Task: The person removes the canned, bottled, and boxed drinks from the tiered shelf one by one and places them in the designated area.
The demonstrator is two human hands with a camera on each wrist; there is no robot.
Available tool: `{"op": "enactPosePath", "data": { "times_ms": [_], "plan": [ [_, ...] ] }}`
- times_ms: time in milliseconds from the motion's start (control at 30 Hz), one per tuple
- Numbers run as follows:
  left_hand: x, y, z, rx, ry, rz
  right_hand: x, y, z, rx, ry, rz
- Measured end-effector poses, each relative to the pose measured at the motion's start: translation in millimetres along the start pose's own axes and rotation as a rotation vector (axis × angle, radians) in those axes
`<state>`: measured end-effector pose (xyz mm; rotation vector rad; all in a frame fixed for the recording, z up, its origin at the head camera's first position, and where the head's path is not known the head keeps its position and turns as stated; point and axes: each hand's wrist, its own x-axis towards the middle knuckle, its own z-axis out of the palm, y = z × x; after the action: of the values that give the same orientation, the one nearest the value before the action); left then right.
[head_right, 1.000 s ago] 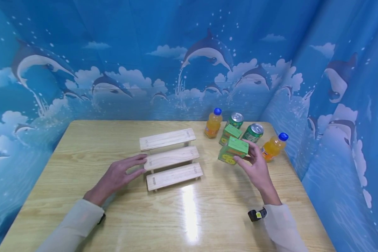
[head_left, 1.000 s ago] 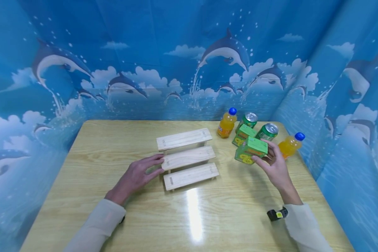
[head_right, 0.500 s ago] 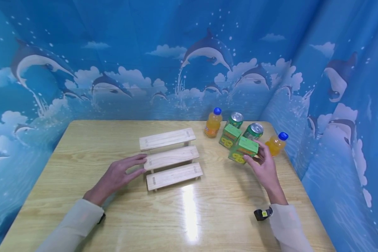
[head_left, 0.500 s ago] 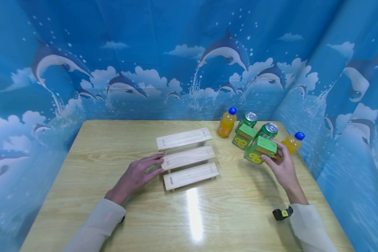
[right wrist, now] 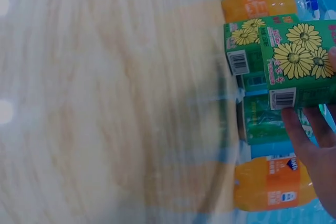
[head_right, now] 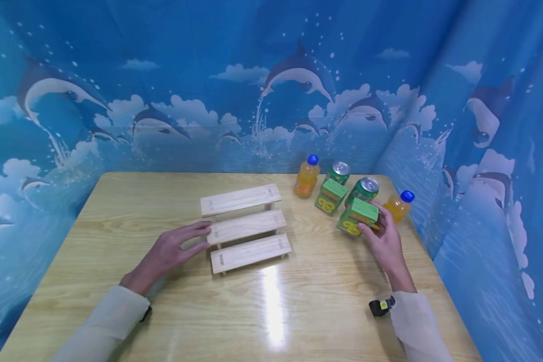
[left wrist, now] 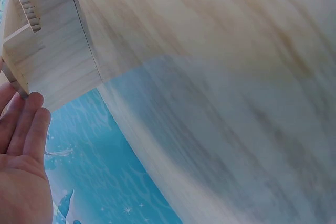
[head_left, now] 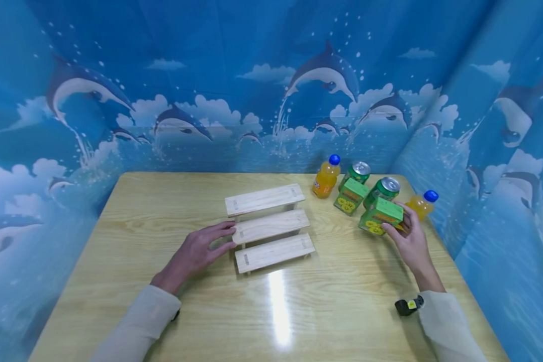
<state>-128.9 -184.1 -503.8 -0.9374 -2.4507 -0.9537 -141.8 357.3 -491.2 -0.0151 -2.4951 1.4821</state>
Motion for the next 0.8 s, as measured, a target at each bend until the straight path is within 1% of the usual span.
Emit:
{"op": "enactPosePath", "data": {
  "times_ms": [100, 233, 533, 633, 800],
  "plan": [
    [0.1, -0.2, -0.4, -0.004, 0.0, 0.004, 1.2, 6, 0, -0.003, 0.009, 0.02],
    [-0.1, 0.1, -1.0, -0.009, -0.002, 0.004, 3.6, 13, -1, -0.016, 0.018, 0.065],
    [-0.9, -0.5, 0.4, -0.007, -0.006, -0.01, 12.7, 29, -1, -0.03, 0.026, 0.131],
    [-0.6, -0.1, 0.2, -0.005, -0.005, -0.012, 15.1, 32, 0, -0.026, 0.038, 0.136],
    [-0.2, 0.6, -0.2, -0.001, -0.004, -0.014, 18.1, 34, 3, -0.014, 0.048, 0.12]
  ]
}}
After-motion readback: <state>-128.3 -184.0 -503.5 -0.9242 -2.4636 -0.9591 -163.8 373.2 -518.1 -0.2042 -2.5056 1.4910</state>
